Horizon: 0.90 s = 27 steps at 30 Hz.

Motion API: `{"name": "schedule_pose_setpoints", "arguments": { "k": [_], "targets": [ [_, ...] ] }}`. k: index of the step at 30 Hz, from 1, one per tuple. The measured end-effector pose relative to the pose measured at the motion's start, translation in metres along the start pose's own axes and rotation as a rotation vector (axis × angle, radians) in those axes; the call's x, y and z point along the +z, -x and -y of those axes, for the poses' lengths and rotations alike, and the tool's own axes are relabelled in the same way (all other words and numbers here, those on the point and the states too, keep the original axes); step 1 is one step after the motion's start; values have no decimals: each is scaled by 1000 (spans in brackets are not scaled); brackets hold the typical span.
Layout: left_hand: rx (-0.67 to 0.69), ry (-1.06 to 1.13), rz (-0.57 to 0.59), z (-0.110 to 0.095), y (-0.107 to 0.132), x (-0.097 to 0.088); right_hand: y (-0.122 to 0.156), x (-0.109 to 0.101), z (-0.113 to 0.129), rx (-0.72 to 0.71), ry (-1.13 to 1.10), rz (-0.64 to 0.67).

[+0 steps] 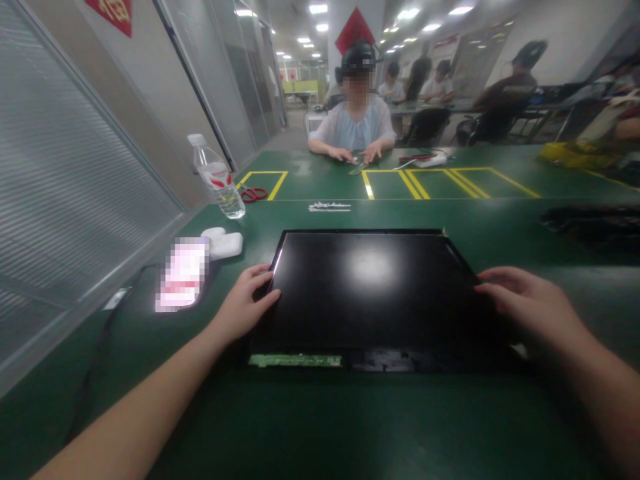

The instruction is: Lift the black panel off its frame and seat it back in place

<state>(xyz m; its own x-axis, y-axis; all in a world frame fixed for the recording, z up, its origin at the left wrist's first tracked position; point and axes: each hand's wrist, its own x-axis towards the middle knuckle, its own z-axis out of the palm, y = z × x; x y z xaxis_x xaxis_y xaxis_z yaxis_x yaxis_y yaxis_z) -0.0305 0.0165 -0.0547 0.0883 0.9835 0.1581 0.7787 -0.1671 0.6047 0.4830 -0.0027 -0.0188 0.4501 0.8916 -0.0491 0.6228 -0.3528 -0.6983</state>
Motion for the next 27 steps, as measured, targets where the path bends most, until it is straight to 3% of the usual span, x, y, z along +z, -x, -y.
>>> {"name": "schedule_pose_setpoints", "arguments": {
  "k": [27],
  "targets": [
    [41, -22, -7, 1, 0, 1, 0, 0, -2, -13, -13, 5]
  ]
}}
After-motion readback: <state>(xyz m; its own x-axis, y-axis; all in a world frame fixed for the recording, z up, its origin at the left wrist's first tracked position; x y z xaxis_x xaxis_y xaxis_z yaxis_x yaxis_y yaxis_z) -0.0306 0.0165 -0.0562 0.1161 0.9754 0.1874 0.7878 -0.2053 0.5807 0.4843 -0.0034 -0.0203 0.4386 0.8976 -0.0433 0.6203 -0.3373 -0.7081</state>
